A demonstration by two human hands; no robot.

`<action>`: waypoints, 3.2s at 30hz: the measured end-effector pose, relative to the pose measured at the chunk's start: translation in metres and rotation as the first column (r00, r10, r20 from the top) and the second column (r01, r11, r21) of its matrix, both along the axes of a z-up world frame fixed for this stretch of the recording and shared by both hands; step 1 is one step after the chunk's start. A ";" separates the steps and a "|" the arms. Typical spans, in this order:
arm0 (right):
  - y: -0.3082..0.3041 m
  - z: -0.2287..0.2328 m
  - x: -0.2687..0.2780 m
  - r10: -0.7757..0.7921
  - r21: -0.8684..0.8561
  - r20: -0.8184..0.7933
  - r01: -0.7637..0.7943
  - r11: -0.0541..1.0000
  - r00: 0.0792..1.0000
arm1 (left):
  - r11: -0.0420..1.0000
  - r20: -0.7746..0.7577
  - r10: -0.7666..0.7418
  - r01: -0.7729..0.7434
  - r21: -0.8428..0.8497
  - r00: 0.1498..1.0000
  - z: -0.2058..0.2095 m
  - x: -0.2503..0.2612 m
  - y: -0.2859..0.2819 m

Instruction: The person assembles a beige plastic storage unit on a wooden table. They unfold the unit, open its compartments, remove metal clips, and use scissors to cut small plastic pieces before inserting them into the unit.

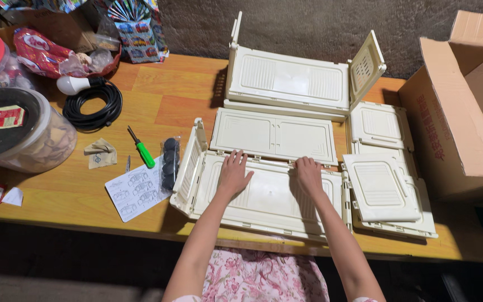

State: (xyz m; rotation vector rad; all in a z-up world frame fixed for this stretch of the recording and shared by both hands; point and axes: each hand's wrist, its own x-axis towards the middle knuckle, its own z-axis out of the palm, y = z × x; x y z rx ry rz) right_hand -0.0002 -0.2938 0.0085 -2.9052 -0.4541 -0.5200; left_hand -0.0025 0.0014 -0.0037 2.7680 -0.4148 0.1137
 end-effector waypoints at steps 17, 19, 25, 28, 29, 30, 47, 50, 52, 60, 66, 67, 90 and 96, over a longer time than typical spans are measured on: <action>0.044 0.033 -0.145 0.164 -0.066 -0.417 -0.210 0.976 0.894 | 0.982 -0.015 -0.185 0.185 -0.027 0.983 0.002 -0.121 -0.004; 0.040 0.029 -0.146 0.172 -0.103 -0.419 -0.235 0.967 0.892 | 0.976 -0.034 -0.214 0.213 -0.044 0.976 0.005 -0.123 -0.001; 0.026 0.017 -0.147 0.204 -0.179 -0.461 -0.315 0.932 0.864 | 0.973 -0.124 -0.230 0.225 -0.052 0.965 0.013 -0.119 0.000; 0.024 0.012 -0.145 0.179 -0.239 -0.474 -0.322 0.916 0.862 | 0.975 -0.169 -0.221 0.219 -0.032 0.960 0.017 -0.116 -0.002; 0.024 0.010 -0.143 0.172 -0.248 -0.492 -0.327 0.912 0.853 | 0.975 -0.178 -0.220 0.219 -0.025 0.959 0.017 -0.116 -0.001; 0.023 0.009 -0.142 0.165 -0.256 -0.509 -0.332 0.908 0.844 | 0.976 -0.187 -0.218 0.219 -0.019 0.958 0.017 -0.116 -0.002; 0.021 0.047 -0.136 0.224 -0.088 -0.558 -0.325 0.941 0.799 | 0.981 -0.126 -0.196 0.196 -0.014 0.973 0.026 -0.122 -0.007; 0.017 0.042 -0.136 0.282 -0.074 -0.504 -0.366 0.928 0.817 | 0.982 -0.126 -0.190 0.187 -0.031 0.974 0.030 -0.124 -0.008; 0.015 0.037 -0.136 0.295 -0.115 -0.483 -0.394 0.912 0.825 | 0.982 -0.100 -0.189 0.186 -0.047 0.977 0.031 -0.126 -0.009; 0.025 0.029 -0.135 0.222 -0.305 -0.483 -0.401 0.864 0.847 | 0.965 0.126 -0.253 0.260 -0.041 0.959 0.015 -0.141 -0.004; 0.030 0.052 -0.144 0.168 -0.396 -0.531 -0.419 0.817 0.830 | 0.953 0.155 -0.271 0.288 -0.098 0.950 0.021 -0.148 -0.002; 0.031 0.056 -0.145 0.188 -0.377 -0.518 -0.420 0.825 0.834 | 0.951 0.173 -0.271 0.292 -0.107 0.947 0.027 -0.149 -0.002; 0.002 0.118 -0.109 0.183 -0.006 0.132 -0.184 0.983 0.974 | 0.982 0.523 -0.015 0.111 -0.152 0.852 0.106 -0.073 0.003; 0.000 0.134 -0.067 0.147 -0.059 0.231 -0.137 0.989 0.962 | 0.984 0.596 0.130 -0.027 -0.178 0.792 0.122 -0.058 0.005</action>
